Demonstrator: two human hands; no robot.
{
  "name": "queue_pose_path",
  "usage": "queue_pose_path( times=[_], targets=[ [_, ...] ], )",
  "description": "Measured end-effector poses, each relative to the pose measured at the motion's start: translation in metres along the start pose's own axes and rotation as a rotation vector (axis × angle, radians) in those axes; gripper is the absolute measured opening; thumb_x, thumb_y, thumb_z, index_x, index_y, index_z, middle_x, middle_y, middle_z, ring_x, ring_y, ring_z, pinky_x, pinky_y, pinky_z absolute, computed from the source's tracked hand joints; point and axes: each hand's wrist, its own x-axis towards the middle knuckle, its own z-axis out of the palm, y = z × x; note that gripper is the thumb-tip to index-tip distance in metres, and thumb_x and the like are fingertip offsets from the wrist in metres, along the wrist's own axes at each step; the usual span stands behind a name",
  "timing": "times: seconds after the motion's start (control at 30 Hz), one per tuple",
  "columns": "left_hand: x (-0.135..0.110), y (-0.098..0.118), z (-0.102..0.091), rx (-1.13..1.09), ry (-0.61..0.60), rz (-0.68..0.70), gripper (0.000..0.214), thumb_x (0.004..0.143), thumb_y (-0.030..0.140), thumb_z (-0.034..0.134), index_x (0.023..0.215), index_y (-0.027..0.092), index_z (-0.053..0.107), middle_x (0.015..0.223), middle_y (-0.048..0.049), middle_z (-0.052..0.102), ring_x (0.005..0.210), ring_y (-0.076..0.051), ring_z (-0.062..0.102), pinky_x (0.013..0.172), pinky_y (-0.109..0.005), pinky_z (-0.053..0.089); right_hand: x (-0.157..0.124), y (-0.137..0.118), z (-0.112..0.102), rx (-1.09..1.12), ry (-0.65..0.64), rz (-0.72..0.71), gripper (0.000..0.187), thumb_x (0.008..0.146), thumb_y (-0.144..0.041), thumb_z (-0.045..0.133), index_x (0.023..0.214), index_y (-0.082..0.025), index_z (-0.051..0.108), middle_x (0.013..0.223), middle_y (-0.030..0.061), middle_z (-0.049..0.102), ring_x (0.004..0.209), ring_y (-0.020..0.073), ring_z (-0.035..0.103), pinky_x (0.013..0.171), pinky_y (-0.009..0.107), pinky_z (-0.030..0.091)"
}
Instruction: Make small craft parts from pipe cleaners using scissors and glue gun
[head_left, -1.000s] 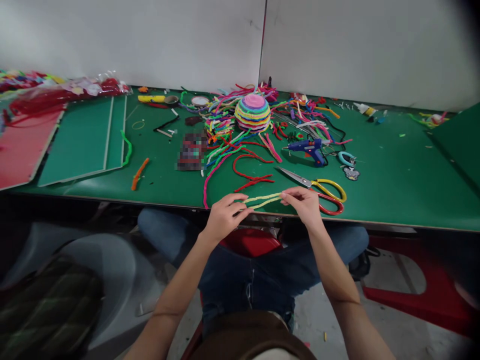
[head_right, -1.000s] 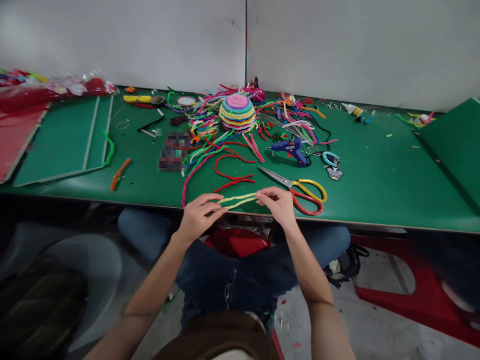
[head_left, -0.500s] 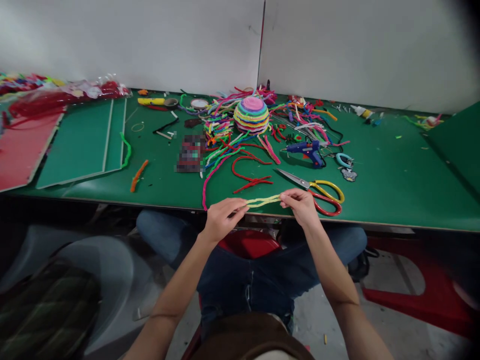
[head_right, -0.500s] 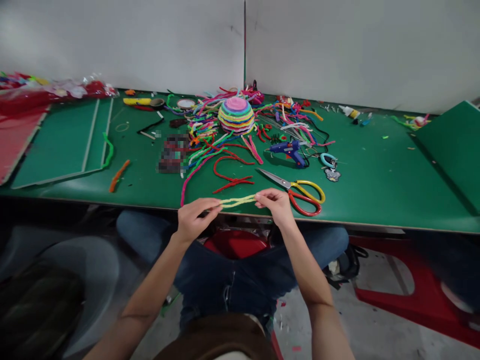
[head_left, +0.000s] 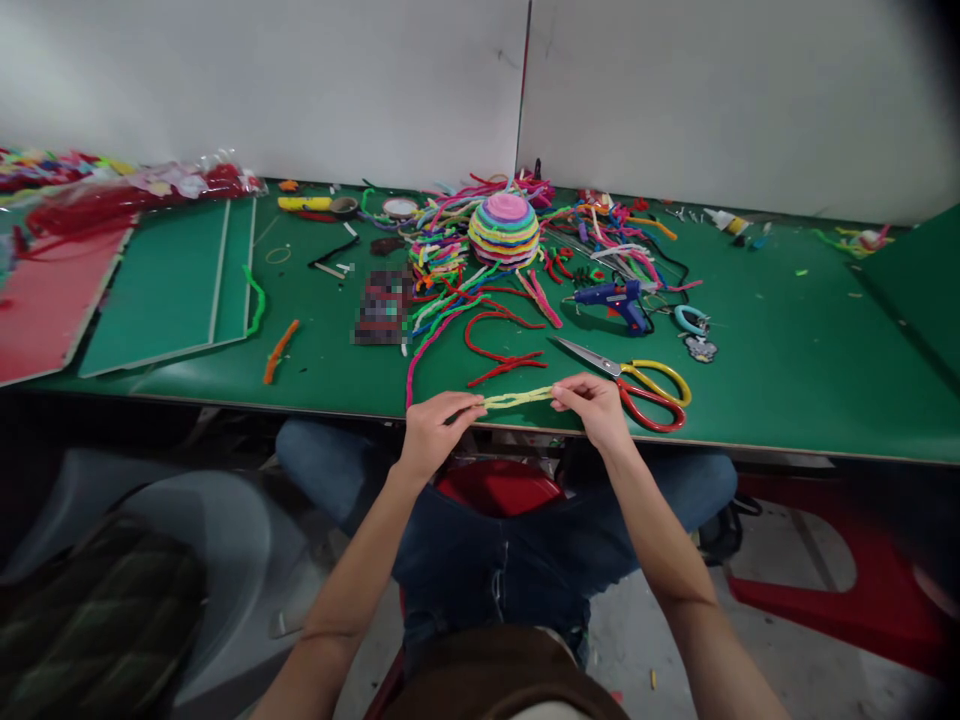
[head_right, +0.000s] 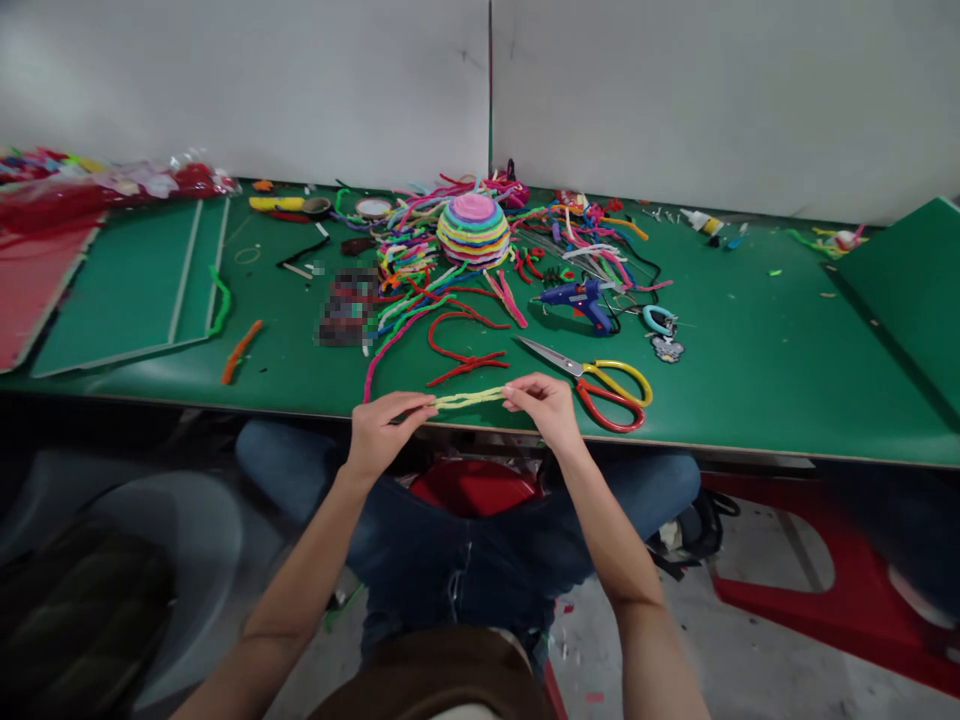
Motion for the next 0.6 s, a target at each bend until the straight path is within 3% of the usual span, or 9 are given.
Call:
queue_pose_path(
  times=[0.13, 0.27, 0.6],
  targets=[
    [-0.001, -0.004, 0.004, 0.101, 0.060, 0.129, 0.008, 0.078, 0.019, 0.064, 0.083, 0.017, 0.071, 0.081, -0.0034, 0.074, 0.075, -0.015, 0.069, 0.071, -0.027, 0.056, 0.001, 0.001, 0.001, -0.004, 0.000, -0.005, 0.022, 0.056, -0.032, 0.080, 0.066, -0.017, 0.068, 0.055, -0.0018, 0.067, 0.050, 0.0101, 0.063, 0.052, 0.021, 0.054],
    [-0.001, -0.008, 0.009, 0.178, 0.042, 0.233, 0.010, 0.081, 0.015, 0.061, 0.083, 0.014, 0.070, 0.081, -0.0043, 0.074, 0.076, -0.015, 0.069, 0.070, -0.027, 0.057, 0.004, 0.001, 0.001, 0.006, 0.005, 0.019, 0.021, 0.055, -0.032, 0.080, 0.066, -0.017, 0.069, 0.055, -0.0020, 0.066, 0.050, 0.0097, 0.063, 0.052, 0.020, 0.054],
    [0.002, -0.012, 0.012, 0.206, 0.019, 0.190, 0.014, 0.084, 0.017, 0.056, 0.082, 0.014, 0.070, 0.079, -0.0046, 0.073, 0.074, -0.015, 0.068, 0.067, -0.027, 0.056, 0.014, -0.002, 0.003, -0.038, -0.004, 0.030, 0.023, 0.055, -0.033, 0.080, 0.067, -0.017, 0.069, 0.057, -0.0006, 0.068, 0.052, 0.0110, 0.064, 0.055, 0.023, 0.055]
  ],
)
